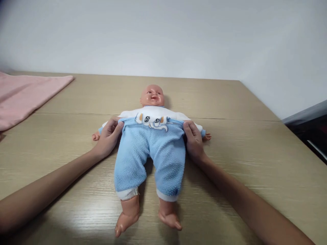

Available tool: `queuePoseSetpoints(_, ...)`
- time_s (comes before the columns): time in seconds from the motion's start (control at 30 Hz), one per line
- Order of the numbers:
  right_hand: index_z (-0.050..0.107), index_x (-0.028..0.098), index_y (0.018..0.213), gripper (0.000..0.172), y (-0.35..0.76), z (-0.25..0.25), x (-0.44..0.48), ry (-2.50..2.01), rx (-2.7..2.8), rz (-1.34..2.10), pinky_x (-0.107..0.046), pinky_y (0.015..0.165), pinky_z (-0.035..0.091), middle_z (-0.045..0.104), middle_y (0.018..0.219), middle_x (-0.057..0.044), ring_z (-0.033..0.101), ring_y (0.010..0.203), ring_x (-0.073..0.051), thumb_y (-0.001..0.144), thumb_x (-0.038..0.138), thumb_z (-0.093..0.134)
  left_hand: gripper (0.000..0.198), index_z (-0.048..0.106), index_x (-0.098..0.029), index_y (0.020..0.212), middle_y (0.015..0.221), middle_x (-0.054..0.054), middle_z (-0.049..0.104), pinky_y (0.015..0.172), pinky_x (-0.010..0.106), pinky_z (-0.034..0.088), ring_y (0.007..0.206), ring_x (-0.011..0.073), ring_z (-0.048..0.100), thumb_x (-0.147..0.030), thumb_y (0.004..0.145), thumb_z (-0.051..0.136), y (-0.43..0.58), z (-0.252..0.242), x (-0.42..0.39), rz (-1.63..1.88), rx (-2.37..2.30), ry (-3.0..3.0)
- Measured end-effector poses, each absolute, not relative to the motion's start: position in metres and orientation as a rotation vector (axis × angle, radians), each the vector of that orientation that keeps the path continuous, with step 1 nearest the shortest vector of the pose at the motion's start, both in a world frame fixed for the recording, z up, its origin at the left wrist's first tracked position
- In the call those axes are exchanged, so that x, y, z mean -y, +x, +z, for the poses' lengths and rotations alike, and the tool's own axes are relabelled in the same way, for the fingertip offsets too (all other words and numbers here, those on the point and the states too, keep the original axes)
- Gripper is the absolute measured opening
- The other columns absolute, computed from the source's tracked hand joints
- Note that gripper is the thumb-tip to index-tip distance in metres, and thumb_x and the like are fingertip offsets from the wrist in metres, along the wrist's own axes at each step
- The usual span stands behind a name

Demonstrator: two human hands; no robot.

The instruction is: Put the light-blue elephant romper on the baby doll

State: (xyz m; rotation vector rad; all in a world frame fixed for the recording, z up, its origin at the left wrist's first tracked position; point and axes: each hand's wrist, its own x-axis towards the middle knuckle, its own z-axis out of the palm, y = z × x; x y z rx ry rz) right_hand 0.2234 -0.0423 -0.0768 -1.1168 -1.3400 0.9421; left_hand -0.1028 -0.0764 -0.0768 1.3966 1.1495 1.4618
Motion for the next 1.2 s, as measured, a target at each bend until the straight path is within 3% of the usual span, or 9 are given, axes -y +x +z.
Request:
queuePoseSetpoints(0.1,0.07,0.027,0.091,0.044,0.229,-0.085,0.036,-1.147,1.349,0.834,-0.035,0.084,0.053,0.064,0.09,-0.001,0.059,0.086,-0.021,0.101,0.07,0.07,0.051,0.066,-0.023,0.099,0.087,-0.002,0.065,0.079,0.029,0.045,0.081,0.0168,0.056,-0.073,0.099,0.079,-0.098,-0.081,0.071,1.553,-1.198,1.309)
queuePoseSetpoints(0.2,0.066,0.027,0.089,0.041,0.234,-0.089,0.035,-1.161,1.312,0.803,-0.033,0.078,0.054,0.065,0.087,0.0,0.062,0.081,-0.02,0.103,0.065,0.069,0.049,0.065,-0.022,0.096,0.087,-0.002,0.064,0.082,0.029,0.045,0.082,0.0166,0.056,-0.07,0.101,0.078,-0.097,-0.084,0.069,1.585,-1.192,1.303)
queuePoseSetpoints(0.33,0.071,0.026,0.088,0.024,0.231,-0.071,0.04,-1.028,1.352,0.719,-0.032,0.08,0.053,0.065,0.083,0.001,0.063,0.079,-0.018,0.106,0.042,0.066,0.049,0.066,-0.023,0.1,0.09,-0.001,0.063,0.083,0.029,0.045,0.085,0.0167,0.056,-0.069,0.098,0.082,-0.096,-0.084,0.074,1.632,-1.174,1.344)
queuePoseSetpoints(0.4,0.077,0.027,0.102,0.011,0.219,-0.051,0.039,-0.954,1.408,0.623,-0.032,0.081,0.055,0.068,0.087,0.001,0.066,0.081,-0.018,0.104,0.031,0.067,0.046,0.066,-0.023,0.104,0.092,-0.001,0.062,0.081,0.029,0.044,0.085,0.0164,0.055,-0.066,0.1,0.082,-0.094,-0.084,0.077,1.665,-1.18,1.376)
queuePoseSetpoints(0.5,0.075,0.027,0.123,0.024,0.188,-0.014,0.03,-0.886,1.557,0.561,-0.033,0.085,0.062,0.074,0.104,-0.002,0.073,0.097,-0.02,0.099,0.023,0.072,0.039,0.066,-0.024,0.11,0.097,-0.001,0.062,0.079,0.03,0.044,0.084,0.0164,0.055,-0.061,0.104,0.079,-0.092,-0.086,0.08,1.704,-1.185,1.431)
queuePoseSetpoints(0.77,0.076,0.02,0.128,0.025,0.07,0.045,-0.048,-0.721,2.697,0.641,-0.041,0.109,0.057,0.082,0.133,-0.011,0.076,0.125,-0.027,0.105,0.024,0.069,0.029,0.063,-0.025,0.116,0.098,0.0,0.061,0.081,0.032,0.047,0.084,0.0163,0.055,-0.053,0.112,0.07,-0.09,-0.088,0.085,1.77,-1.146,1.595)
queuePoseSetpoints(0.93,0.074,0.021,0.141,0.049,0.024,0.024,-0.069,-0.337,3.221,0.529,-0.033,0.098,0.055,0.08,0.142,-0.011,0.075,0.125,-0.026,0.095,0.006,0.078,0.027,0.064,-0.026,0.118,0.103,0.002,0.066,0.082,0.032,0.05,0.087,0.017,0.059,-0.052,0.114,0.067,-0.09,-0.086,0.086,1.753,-1.133,1.641)
queuePoseSetpoints(1.1,0.075,0.012,0.129,0.029,0.029,0.014,-0.053,-0.535,3.087,0.26,-0.034,0.086,0.047,0.081,0.129,-0.017,0.075,0.115,-0.03,0.1,0.011,0.072,0.025,0.066,-0.025,0.118,0.102,0.004,0.072,0.083,0.034,0.052,0.088,0.019,0.065,-0.05,0.114,0.066,-0.09,-0.086,0.089,1.705,-1.117,1.659)
queuePoseSetpoints(1.2,0.071,0.01,0.132,0.035,0.044,0.019,-0.049,-0.554,2.852,0.385,-0.034,0.085,0.047,0.08,0.126,-0.017,0.074,0.11,-0.029,0.097,0.011,0.064,0.016,0.067,-0.025,0.117,0.095,0.004,0.075,0.077,0.034,0.053,0.082,0.0188,0.068,-0.041,0.115,0.066,-0.092,-0.086,0.092,1.689,-1.022,1.839)
